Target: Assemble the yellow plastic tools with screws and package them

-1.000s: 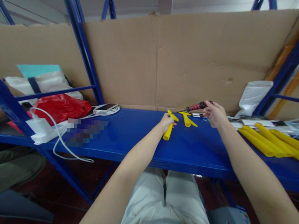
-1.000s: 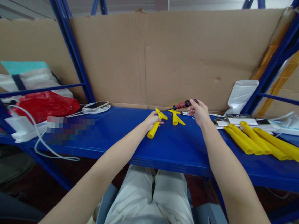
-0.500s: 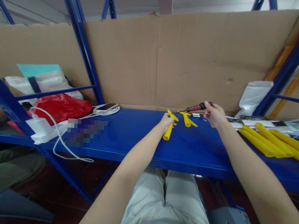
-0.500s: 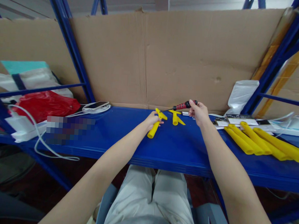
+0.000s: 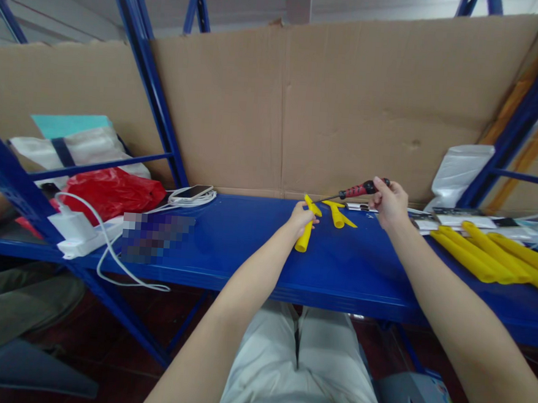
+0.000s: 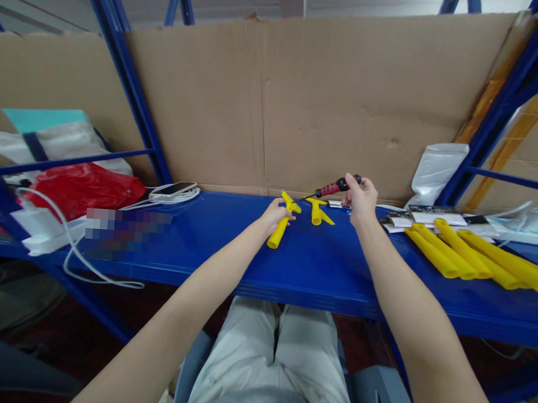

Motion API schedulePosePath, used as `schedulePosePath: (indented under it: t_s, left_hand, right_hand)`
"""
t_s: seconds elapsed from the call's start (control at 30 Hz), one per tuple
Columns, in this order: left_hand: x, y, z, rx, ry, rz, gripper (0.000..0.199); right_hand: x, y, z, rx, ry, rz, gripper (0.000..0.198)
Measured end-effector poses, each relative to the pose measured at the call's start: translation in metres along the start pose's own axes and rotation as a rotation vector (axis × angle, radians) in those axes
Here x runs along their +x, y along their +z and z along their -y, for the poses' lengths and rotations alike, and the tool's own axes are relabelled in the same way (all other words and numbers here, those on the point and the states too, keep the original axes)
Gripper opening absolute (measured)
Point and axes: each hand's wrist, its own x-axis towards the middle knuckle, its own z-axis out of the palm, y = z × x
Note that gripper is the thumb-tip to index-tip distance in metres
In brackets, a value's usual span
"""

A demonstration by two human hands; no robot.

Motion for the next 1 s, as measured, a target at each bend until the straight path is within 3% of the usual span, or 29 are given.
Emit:
schedulePosePath:
  t_s: [0.17, 0.53, 0.7, 0.87, 1.0]
  left_hand:
    - [-0.001, -0.001, -0.002, -0.007, -0.001, -0.049, 0.057]
    - [0.001, -0.002, -0.001, -0.047, -0.008, -0.097, 0.056]
    - [0.003, -0.002, 0.000, -0.040, -0.008, -0.124, 0.054]
    - [0.005, -0.003, 0.001, -0.021, 0.012, -0.129, 0.058]
    - [0.007, -0.003, 0.002, 0.019, 0.046, -0.137, 0.065]
  right_hand:
    - [-0.001, 0.001, 0.003, -0.017, -0.051, -0.065, 0.034]
    - [0.000, -0.001, -0.004, -0.148, 0.052, 0.007, 0.030]
    - [0.002, -0.009, -0.009, -0.490, 0.117, 0.022, 0.029]
    - [0.004, -0.016, -0.007, -0.965, 0.042, 0.102, 0.036]
    - [0.008, -0.022, -0.010, -1.078, 0.109, 0.203, 0.037]
